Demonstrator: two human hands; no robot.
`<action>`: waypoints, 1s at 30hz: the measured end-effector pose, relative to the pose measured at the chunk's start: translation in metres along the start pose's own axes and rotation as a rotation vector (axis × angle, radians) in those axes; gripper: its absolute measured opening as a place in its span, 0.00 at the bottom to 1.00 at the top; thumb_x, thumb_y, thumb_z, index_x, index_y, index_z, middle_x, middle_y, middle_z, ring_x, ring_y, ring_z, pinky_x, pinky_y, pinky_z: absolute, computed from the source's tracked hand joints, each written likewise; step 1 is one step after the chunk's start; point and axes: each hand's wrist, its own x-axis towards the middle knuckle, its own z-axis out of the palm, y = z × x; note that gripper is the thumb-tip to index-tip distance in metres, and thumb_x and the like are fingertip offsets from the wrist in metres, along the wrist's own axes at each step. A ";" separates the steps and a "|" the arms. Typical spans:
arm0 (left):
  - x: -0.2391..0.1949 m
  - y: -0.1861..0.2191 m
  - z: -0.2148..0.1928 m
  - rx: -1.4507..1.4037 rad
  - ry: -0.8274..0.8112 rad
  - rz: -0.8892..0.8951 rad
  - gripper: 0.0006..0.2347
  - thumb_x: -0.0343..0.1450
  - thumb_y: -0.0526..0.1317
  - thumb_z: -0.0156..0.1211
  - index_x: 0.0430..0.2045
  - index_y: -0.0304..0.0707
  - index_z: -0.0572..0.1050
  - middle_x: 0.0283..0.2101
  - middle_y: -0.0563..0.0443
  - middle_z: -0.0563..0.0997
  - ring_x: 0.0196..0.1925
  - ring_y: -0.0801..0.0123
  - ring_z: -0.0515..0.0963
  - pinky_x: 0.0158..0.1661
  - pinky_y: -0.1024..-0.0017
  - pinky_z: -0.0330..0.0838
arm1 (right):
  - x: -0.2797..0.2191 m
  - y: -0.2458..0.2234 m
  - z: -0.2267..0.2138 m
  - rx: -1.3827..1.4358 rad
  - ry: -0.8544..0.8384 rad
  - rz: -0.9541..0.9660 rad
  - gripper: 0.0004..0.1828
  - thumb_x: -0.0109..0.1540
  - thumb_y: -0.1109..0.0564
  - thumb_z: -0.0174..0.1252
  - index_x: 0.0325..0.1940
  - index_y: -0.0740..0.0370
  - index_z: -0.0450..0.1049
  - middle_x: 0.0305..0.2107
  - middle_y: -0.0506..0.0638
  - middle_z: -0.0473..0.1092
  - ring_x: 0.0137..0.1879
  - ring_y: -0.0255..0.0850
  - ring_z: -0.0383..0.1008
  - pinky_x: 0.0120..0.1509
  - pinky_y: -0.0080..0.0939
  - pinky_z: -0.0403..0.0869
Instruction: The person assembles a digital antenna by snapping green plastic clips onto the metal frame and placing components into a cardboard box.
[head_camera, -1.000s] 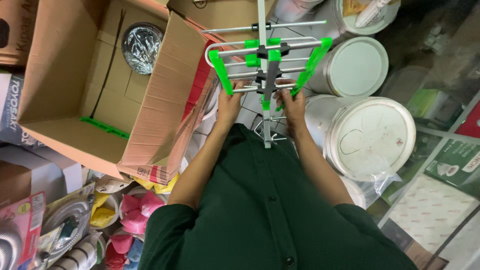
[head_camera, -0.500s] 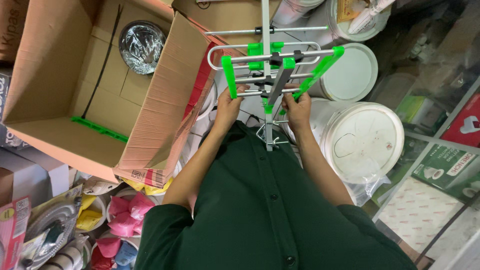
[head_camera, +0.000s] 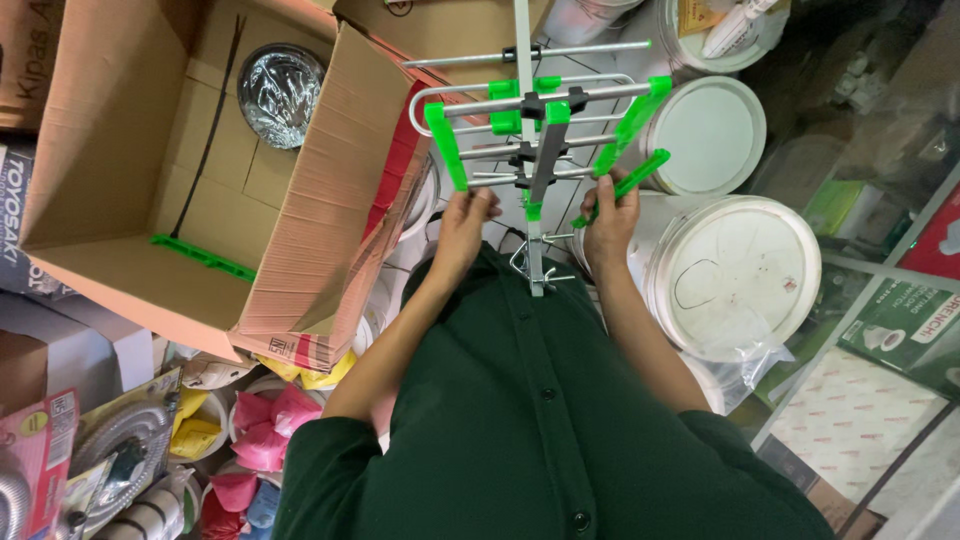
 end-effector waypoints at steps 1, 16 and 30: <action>-0.007 0.002 0.003 -0.030 -0.056 -0.001 0.11 0.80 0.41 0.53 0.50 0.31 0.71 0.44 0.47 0.79 0.43 0.68 0.81 0.47 0.69 0.76 | -0.002 -0.001 -0.002 0.003 -0.020 0.007 0.14 0.71 0.58 0.56 0.60 0.63 0.67 0.39 0.52 0.70 0.31 0.32 0.65 0.33 0.32 0.63; -0.043 0.077 0.041 0.491 -0.062 0.424 0.06 0.75 0.29 0.60 0.44 0.29 0.74 0.38 0.45 0.81 0.40 0.65 0.83 0.44 0.70 0.77 | -0.020 -0.026 0.034 -0.068 -0.177 0.134 0.17 0.68 0.59 0.59 0.60 0.61 0.67 0.38 0.47 0.71 0.31 0.30 0.64 0.32 0.32 0.63; -0.027 0.059 0.037 1.149 -0.050 0.797 0.29 0.60 0.33 0.71 0.56 0.31 0.66 0.66 0.32 0.64 0.70 0.38 0.59 0.66 0.43 0.54 | -0.017 0.002 0.023 0.120 -0.168 0.187 0.20 0.70 0.59 0.49 0.66 0.63 0.64 0.38 0.53 0.74 0.32 0.36 0.72 0.36 0.33 0.69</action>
